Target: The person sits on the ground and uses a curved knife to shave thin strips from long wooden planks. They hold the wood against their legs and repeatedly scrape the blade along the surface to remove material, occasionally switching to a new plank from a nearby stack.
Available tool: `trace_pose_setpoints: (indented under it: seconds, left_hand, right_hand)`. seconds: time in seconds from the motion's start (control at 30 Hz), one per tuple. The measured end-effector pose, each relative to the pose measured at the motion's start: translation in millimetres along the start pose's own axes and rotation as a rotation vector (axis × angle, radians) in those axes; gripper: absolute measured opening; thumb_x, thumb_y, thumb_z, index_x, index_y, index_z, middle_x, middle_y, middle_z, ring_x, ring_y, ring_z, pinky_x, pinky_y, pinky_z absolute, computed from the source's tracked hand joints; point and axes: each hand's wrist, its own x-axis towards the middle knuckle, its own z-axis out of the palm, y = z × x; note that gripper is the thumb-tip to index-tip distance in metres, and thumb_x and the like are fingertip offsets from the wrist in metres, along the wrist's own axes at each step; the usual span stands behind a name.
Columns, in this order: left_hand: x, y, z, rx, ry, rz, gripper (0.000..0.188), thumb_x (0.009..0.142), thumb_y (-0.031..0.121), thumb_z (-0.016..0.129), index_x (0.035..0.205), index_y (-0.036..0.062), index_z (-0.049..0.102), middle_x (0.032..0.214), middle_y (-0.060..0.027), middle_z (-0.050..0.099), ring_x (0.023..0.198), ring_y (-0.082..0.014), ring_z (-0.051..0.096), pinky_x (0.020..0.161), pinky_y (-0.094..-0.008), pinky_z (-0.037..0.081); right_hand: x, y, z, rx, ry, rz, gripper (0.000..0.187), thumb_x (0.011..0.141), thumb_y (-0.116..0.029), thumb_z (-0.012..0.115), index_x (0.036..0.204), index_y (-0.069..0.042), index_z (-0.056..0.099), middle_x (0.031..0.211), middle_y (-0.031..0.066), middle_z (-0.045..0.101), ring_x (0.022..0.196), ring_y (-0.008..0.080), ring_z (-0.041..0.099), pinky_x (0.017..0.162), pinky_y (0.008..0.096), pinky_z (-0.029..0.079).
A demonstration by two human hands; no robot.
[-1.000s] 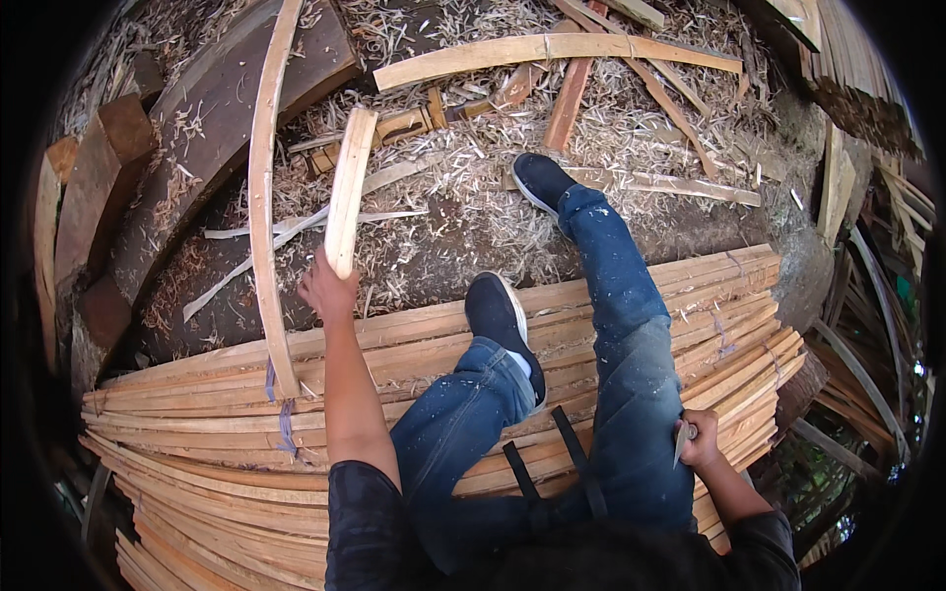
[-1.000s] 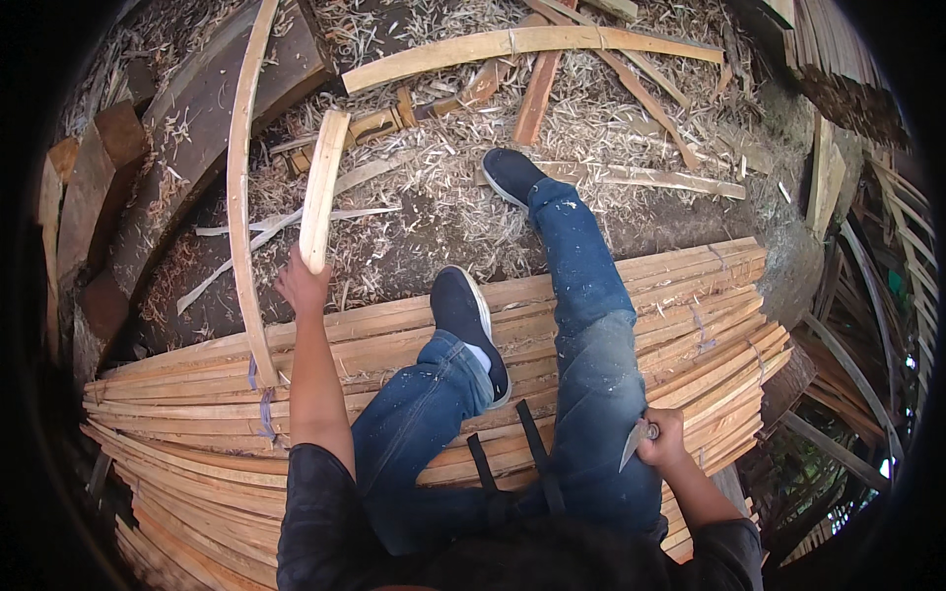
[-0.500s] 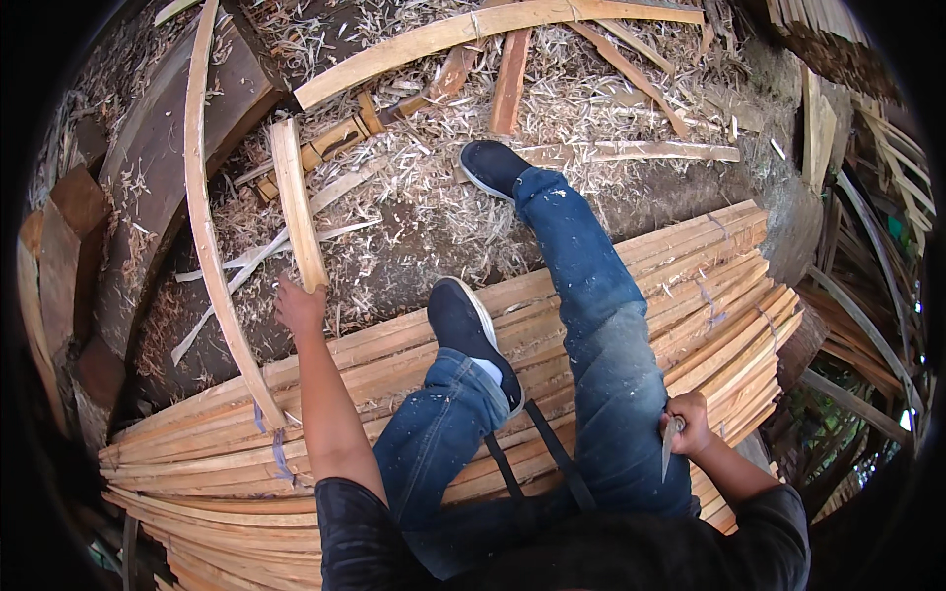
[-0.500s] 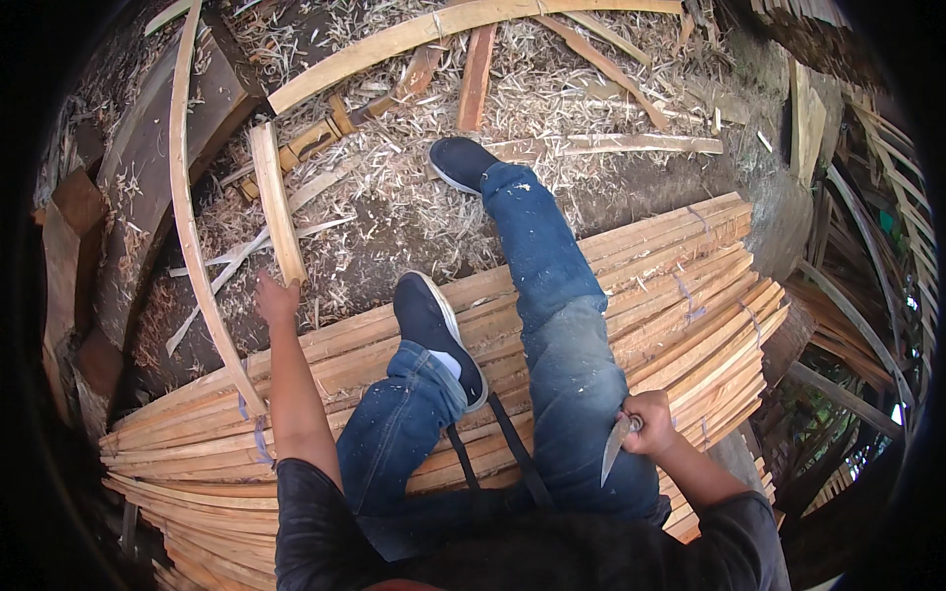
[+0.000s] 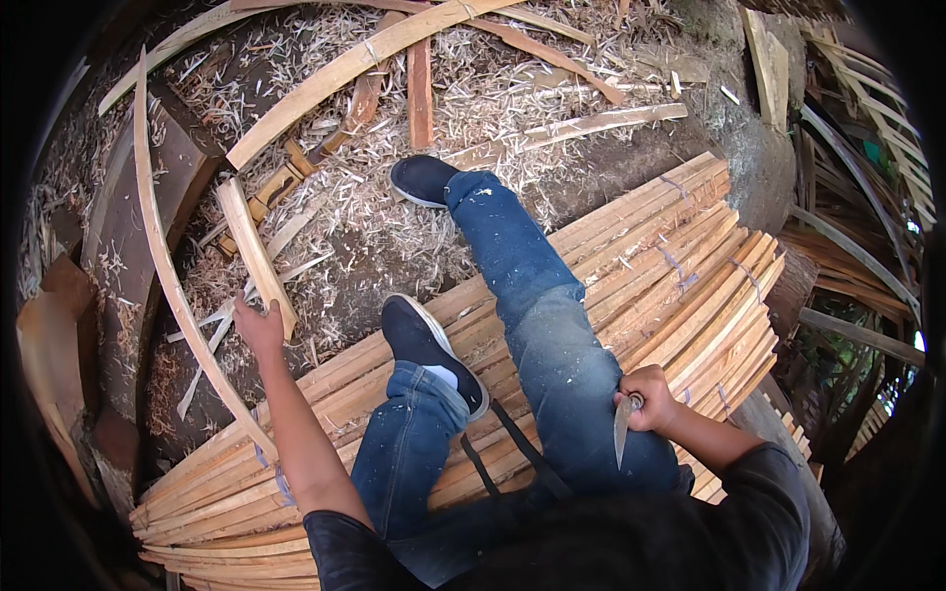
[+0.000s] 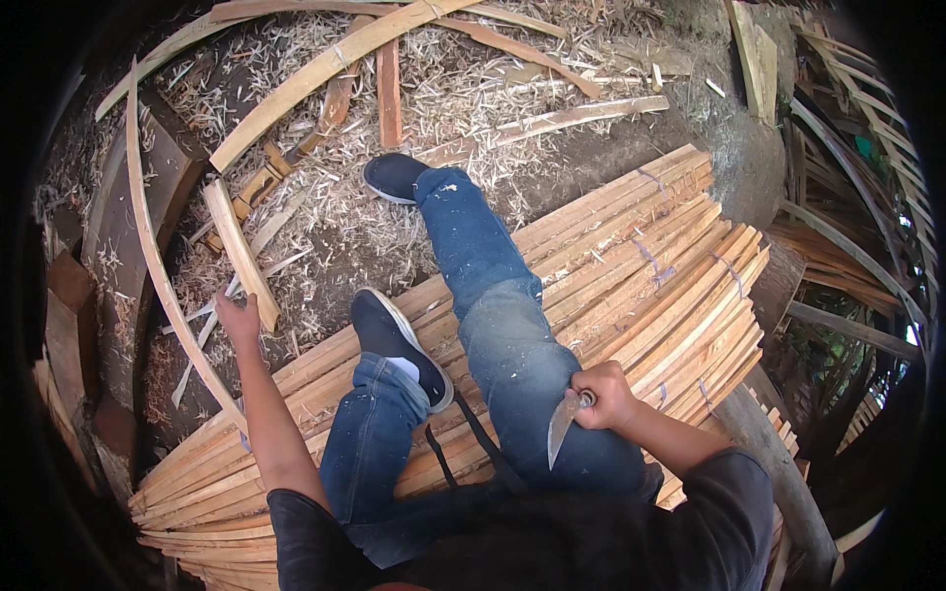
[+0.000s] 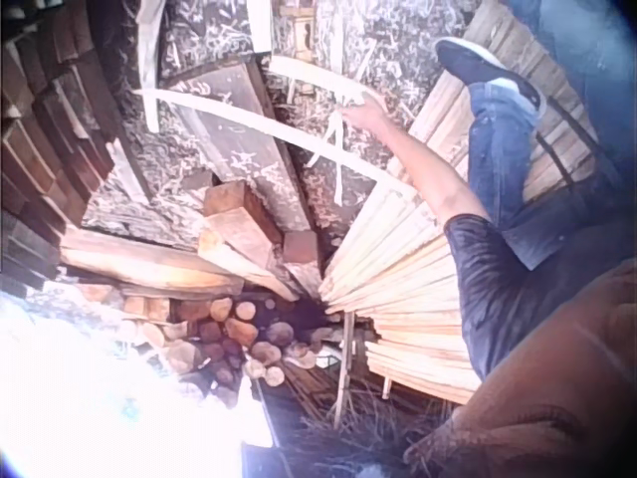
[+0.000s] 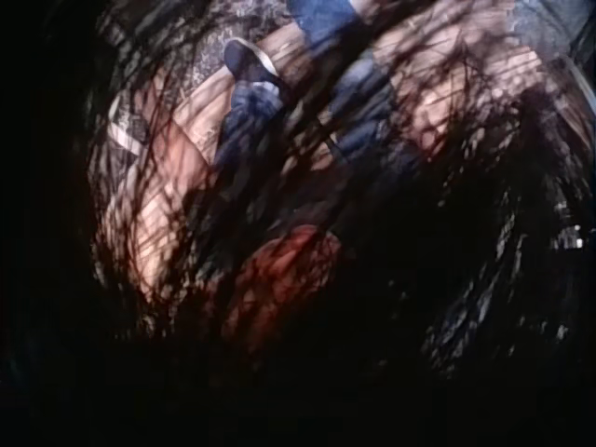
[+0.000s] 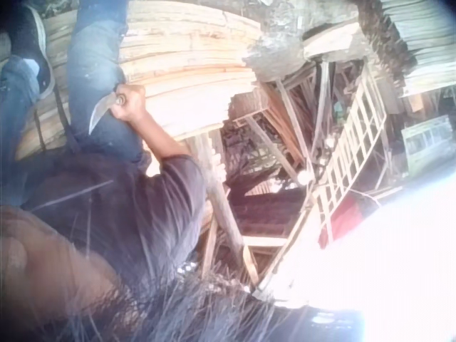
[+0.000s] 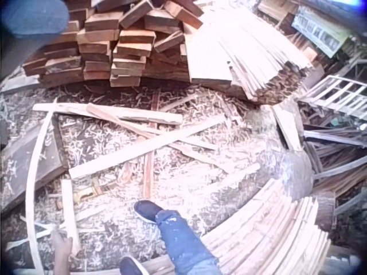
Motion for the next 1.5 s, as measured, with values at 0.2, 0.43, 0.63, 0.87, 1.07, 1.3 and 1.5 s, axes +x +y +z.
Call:
trace_pose_setpoints:
  seconds: [0.2,0.43,0.63,0.87,1.07,1.3,1.5]
  left_hand:
    - [15,0,-101,0.351,0.326,0.223,0.06,0.076,0.023,0.073,0.128,0.004,0.05,0.121,-0.0211,0.054,0.114,-0.042,0.05,0.101,-0.0468,0.038]
    - [-12,-192,-101,-0.144,-0.161,-0.419,0.077,0.074,0.03,0.075,0.136,-0.0005,0.041,0.13,-0.0309,0.05,0.119,-0.0393,0.052,0.102,-0.0443,0.041]
    - [-90,-125,-114,-0.077,-0.3,-0.277,0.082,0.073,0.029,0.074,0.14,-0.0015,0.039,0.132,-0.0327,0.049,0.124,-0.0416,0.048,0.106,-0.0435,0.037]
    - [-173,-104,-215,-0.129,-0.24,-0.147,0.073,0.079,0.027,0.072,0.14,0.0027,0.04,0.14,-0.0251,0.042,0.13,-0.0398,0.041,0.11,-0.0422,0.033]
    - [-311,-54,-298,-0.208,0.043,0.033,0.066,0.084,0.021,0.069,0.141,0.0043,0.039,0.142,-0.0212,0.041,0.133,-0.0393,0.039,0.111,-0.0432,0.031]
    - [-473,-37,-252,-0.405,0.275,-0.087,0.063,0.083,0.018,0.07,0.138,0.0043,0.041,0.142,-0.0214,0.04,0.133,-0.0389,0.037,0.11,-0.0476,0.03]
    - [-471,-10,-240,-0.426,0.572,-0.146,0.045,0.081,0.012,0.069,0.122,0.0028,0.054,0.127,-0.0172,0.052,0.121,-0.0359,0.048,0.106,-0.0453,0.035]
  right_hand:
    - [-1,4,2,0.04,0.001,0.005,0.022,0.07,-0.01,0.065,0.056,-0.006,0.049,0.047,0.0126,0.044,0.041,0.0322,0.049,0.041,0.0376,0.038]
    - [-2,7,-1,0.061,0.036,-0.009,0.015,0.066,-0.012,0.065,0.06,-0.005,0.054,0.05,0.0139,0.049,0.046,0.0316,0.055,0.046,0.0372,0.042]
    - [-9,1,9,0.032,0.122,0.041,0.018,0.07,-0.013,0.064,0.061,-0.002,0.052,0.053,0.0194,0.047,0.051,0.0378,0.054,0.049,0.0406,0.042]
    - [-17,9,20,-0.068,0.23,-0.012,0.019,0.073,-0.017,0.063,0.065,0.0,0.057,0.058,0.0212,0.053,0.057,0.0409,0.056,0.055,0.0443,0.043]
    - [-24,5,28,-0.131,0.319,-0.041,0.024,0.076,-0.022,0.063,0.068,0.001,0.061,0.062,0.0228,0.057,0.063,0.0408,0.059,0.06,0.046,0.045]
    - [-25,-8,33,-0.249,0.29,-0.06,0.026,0.077,-0.024,0.064,0.071,0.001,0.065,0.064,0.0222,0.059,0.065,0.0404,0.062,0.062,0.0461,0.048]
    - [-31,-45,60,-0.181,0.227,-0.168,0.027,0.079,-0.026,0.065,0.072,0.0,0.066,0.062,0.022,0.059,0.061,0.0393,0.061,0.059,0.0452,0.047]
